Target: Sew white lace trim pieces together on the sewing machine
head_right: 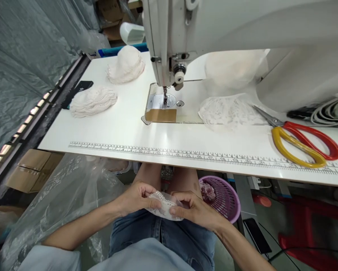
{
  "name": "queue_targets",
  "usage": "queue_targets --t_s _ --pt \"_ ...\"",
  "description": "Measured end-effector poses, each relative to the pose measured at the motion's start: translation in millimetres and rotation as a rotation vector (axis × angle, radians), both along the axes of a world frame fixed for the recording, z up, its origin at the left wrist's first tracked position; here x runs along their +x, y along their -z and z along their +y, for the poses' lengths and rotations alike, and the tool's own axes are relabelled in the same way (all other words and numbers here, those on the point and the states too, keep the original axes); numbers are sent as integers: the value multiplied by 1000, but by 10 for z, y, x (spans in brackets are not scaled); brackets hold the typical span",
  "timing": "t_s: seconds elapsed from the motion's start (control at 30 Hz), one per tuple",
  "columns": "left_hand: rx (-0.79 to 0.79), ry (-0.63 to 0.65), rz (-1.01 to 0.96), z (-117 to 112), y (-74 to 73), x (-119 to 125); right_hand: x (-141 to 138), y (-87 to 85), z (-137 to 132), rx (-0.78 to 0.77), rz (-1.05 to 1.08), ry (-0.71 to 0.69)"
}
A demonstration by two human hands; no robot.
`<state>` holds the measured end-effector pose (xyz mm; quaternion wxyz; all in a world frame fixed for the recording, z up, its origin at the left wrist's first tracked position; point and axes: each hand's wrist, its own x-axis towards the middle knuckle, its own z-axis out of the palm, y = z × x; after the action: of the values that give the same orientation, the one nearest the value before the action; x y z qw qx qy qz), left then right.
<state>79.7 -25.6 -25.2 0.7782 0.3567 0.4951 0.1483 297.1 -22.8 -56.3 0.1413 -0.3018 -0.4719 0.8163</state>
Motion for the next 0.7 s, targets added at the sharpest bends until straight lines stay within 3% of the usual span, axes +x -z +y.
queue_targets --t_s 0.17,0.37,0.47,0.7 --pt "31 7 38 20 -35 -60 -10 52 2 14 -64 0" --pt "127 125 4 25 -18 -153 -36 103 -1 55 -121 -9" --pt "154 109 50 7 15 -147 -57 82 1 79 -140 -17" --pt "57 10 62 -26 117 -103 -128 17 53 91 -89 -73"
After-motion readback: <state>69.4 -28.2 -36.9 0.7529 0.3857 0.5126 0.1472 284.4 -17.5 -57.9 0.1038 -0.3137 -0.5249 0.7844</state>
